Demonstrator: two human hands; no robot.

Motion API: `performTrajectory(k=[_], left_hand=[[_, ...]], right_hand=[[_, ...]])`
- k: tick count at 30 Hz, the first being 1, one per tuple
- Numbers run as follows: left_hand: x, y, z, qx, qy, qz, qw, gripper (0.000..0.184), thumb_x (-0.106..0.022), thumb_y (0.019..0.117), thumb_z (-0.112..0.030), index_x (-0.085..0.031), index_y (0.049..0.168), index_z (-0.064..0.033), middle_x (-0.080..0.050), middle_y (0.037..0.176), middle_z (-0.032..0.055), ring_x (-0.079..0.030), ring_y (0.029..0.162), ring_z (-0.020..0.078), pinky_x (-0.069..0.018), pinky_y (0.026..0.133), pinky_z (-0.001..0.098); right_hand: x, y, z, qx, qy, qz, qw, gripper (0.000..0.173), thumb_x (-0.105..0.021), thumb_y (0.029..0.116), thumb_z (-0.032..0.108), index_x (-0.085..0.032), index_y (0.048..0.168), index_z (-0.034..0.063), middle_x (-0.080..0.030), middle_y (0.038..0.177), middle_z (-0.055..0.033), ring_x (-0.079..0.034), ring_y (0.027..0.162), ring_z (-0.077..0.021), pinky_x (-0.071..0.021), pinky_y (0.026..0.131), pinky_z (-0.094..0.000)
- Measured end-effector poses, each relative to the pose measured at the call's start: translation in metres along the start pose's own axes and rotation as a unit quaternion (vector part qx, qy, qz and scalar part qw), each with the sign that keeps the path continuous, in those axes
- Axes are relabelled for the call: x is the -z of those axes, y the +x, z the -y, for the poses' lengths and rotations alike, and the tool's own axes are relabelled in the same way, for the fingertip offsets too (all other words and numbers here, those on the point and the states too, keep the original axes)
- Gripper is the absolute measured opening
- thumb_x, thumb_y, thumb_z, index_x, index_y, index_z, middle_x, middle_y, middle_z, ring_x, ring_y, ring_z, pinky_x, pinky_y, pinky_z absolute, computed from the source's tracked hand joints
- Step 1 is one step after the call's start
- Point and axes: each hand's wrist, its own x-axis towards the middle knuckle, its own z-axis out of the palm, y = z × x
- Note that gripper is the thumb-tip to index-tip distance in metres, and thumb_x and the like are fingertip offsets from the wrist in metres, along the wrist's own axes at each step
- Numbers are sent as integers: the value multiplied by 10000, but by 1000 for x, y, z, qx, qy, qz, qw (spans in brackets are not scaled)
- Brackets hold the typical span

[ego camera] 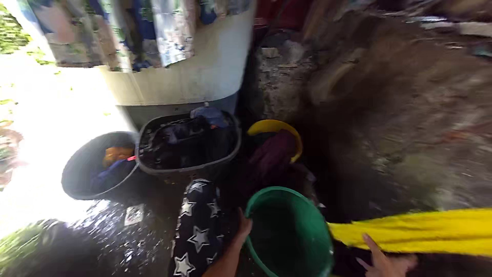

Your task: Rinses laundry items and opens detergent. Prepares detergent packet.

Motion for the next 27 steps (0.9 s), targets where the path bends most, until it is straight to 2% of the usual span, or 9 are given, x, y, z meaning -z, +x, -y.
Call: performTrajectory(k=[2, 5, 9, 11, 15, 18, 21, 23, 27], left_hand=[[-9, 5, 4, -5, -26, -12, 1000, 720, -710, 918, -91, -337, 1522, 28, -543, 1386, 324, -556, 1283, 444, -479, 1040, 599], [-21, -2, 5, -12, -74, 0, 997, 734, -709, 939, -81, -300, 1534, 55, -478, 1448, 339, -500, 1338, 446, -440, 1092, 580], [-45, -15, 10, -19, -98, 38, 994, 824, -769, 919, -147, -273, 1552, 37, -450, 1485, 326, -477, 1367, 435, -430, 1107, 578], [-56, -22, 13, -3, -114, 90, 989, 863, -780, 920, -197, -249, 1573, -9, -440, 1499, 310, -500, 1336, 437, -479, 1026, 601], [-70, -37, 7, 2, -151, 174, 973, 763, -698, 979, -132, -229, 1577, -63, -395, 1534, 285, -539, 1284, 436, -534, 949, 581], [-72, -34, -11, -187, 1, 94, 978, 772, -720, 941, -132, -289, 1558, 40, -382, 1540, 344, -443, 1395, 473, -412, 1127, 589], [-70, -34, -78, -359, 117, 77, 923, 518, -622, 1006, -205, -508, 1437, 58, -531, 1426, 317, -492, 1342, 484, -378, 1131, 622], [-76, -54, -145, -461, 160, 117, 865, 421, -570, 1039, -203, -575, 1393, 25, -583, 1402, 258, -544, 1317, 420, -423, 1115, 575], [-114, -124, -274, -617, 171, 186, 746, 453, -571, 1044, -209, -531, 1439, 10, -550, 1454, 229, -565, 1320, 335, -501, 1066, 474]], right_hand=[[-8, 11, 16, 8, 19, -8, 1000, 940, -733, 956, 216, -99, 1650, 192, -300, 1642, -201, -418, 1428, -427, -457, 992, -698], [-17, 8, 44, 22, 68, 5, 997, 468, -486, 1089, 180, -362, 1523, 52, -557, 1372, -216, -643, 1134, -287, -579, 857, -493], [-17, -17, 89, 105, 199, 28, 974, 389, -393, 1111, 144, -347, 1478, 20, -605, 1241, -146, -680, 1028, -175, -610, 817, -384], [-11, -28, 102, 128, 216, 41, 967, 378, -411, 1109, 146, -345, 1459, 18, -623, 1207, -125, -696, 1012, -161, -625, 809, -366], [2, -40, 97, 100, 74, 91, 988, 421, -537, 1061, 111, -422, 1434, -48, -621, 1242, -195, -682, 1044, -226, -610, 835, -407], [24, -33, 68, 46, -115, 194, 973, 566, -658, 1006, 183, -436, 1496, 9, -566, 1414, -234, -603, 1260, -342, -542, 1005, -532], [43, -6, 23, 30, -221, 250, 942, 634, -697, 987, 265, -445, 1500, -11, -525, 1460, -277, -550, 1317, -413, -469, 1066, -581], [52, 2, -1, 35, -198, 248, 948, 556, -672, 997, 265, -520, 1443, -29, -585, 1396, -263, -594, 1265, -390, -486, 1048, -569], [60, -3, -18, -32, -61, 219, 973, 432, -588, 1045, 238, -545, 1393, -14, -643, 1274, -237, -655, 1112, -352, -537, 930, -541]])
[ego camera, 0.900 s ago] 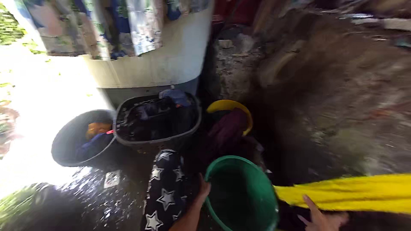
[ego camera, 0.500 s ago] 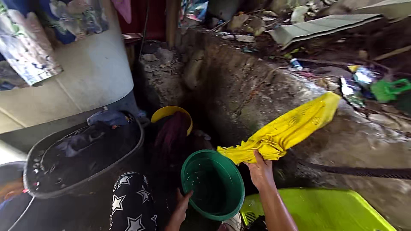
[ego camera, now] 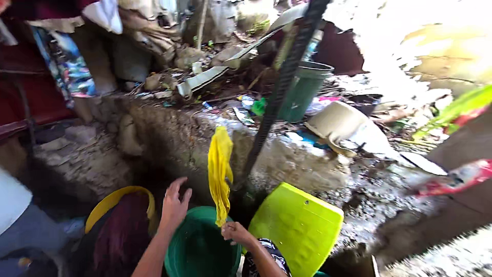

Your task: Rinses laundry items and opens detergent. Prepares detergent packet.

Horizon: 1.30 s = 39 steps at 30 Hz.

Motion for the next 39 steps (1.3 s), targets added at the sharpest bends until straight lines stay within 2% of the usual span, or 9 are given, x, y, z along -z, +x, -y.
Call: performTrajectory(k=[7, 10, 15, 18, 22, 28, 31, 34, 39], left_hand=[[-36, 136, -77, -131, -99, 48, 985, 621, -704, 969, -143, -430, 1515, -33, -528, 1484, 195, -581, 1297, 290, -493, 1067, 494], [-54, 156, -81, -208, -120, 28, 970, 431, -636, 986, -42, -541, 1401, 29, -549, 1462, 187, -555, 1332, 226, -453, 1123, 401], [-63, 154, -106, -232, 213, -9, 949, 256, -511, 998, 8, -666, 1200, 32, -574, 1381, 272, -496, 1334, 478, -378, 1088, 664], [-56, 157, -128, -219, 377, 25, 900, 372, -618, 1004, -211, -619, 1284, 33, -594, 1294, 325, -525, 1263, 538, -409, 1008, 705], [-56, 163, -136, -212, 453, 46, 864, 613, -612, 995, -504, -599, 1318, 17, -596, 1285, 324, -537, 1262, 518, -410, 1009, 685], [-47, 150, -116, -249, 288, 44, 924, 603, -532, 1024, -528, -506, 1503, -163, -474, 1455, 301, -442, 1331, 541, -317, 1019, 748], [-38, 117, -92, -295, 196, -49, 934, 621, -444, 1011, -568, -517, 1502, -196, -488, 1483, 258, -459, 1349, 516, -326, 1005, 757], [-21, 79, -66, -273, 178, -52, 944, 675, -376, 1018, -577, -557, 1444, -84, -534, 1433, 268, -486, 1308, 530, -360, 968, 749], [22, 27, 5, -254, 205, 3, 945, 679, -345, 1033, -572, -636, 1330, -35, -547, 1354, 341, -519, 1208, 594, -399, 977, 727]], right_hand=[[0, 3, 1, 9, 29, -5, 1000, 377, -593, 1048, 209, -578, 1357, -7, -636, 1251, -222, -649, 1020, -289, -532, 886, -475], [4, 5, -1, 23, 48, -12, 998, 375, -585, 1049, 208, -575, 1355, -8, -639, 1230, -210, -648, 1000, -273, -536, 879, -463], [11, -6, -1, 133, 37, -130, 982, 318, -555, 1036, 143, -633, 1280, -45, -686, 1168, -218, -689, 1018, -285, -551, 939, -453], [20, -37, 23, 255, 39, -308, 916, 272, -540, 1010, 78, -669, 1206, -60, -708, 1115, -201, -719, 950, -249, -600, 872, -401], [80, -94, 92, 411, -117, -512, 746, 208, -584, 942, 47, -702, 1069, -69, -703, 958, -177, -708, 826, -237, -604, 751, -368], [212, -170, 158, 250, -390, -608, 645, 196, -678, 927, 82, -734, 1098, 6, -641, 1253, -270, -569, 1212, -503, -445, 948, -686], [252, -184, 159, 181, -468, -584, 638, 178, -688, 930, 56, -743, 1094, 16, -650, 1173, -287, -596, 1129, -508, -457, 897, -671], [277, -195, 162, 171, -499, -534, 661, 218, -613, 969, 12, -732, 1151, 25, -699, 1055, -266, -678, 982, -486, -520, 811, -655], [316, -222, 195, 237, -497, -552, 627, 236, -587, 928, -73, -735, 1095, 4, -689, 1133, -255, -646, 1056, -500, -492, 862, -676]])
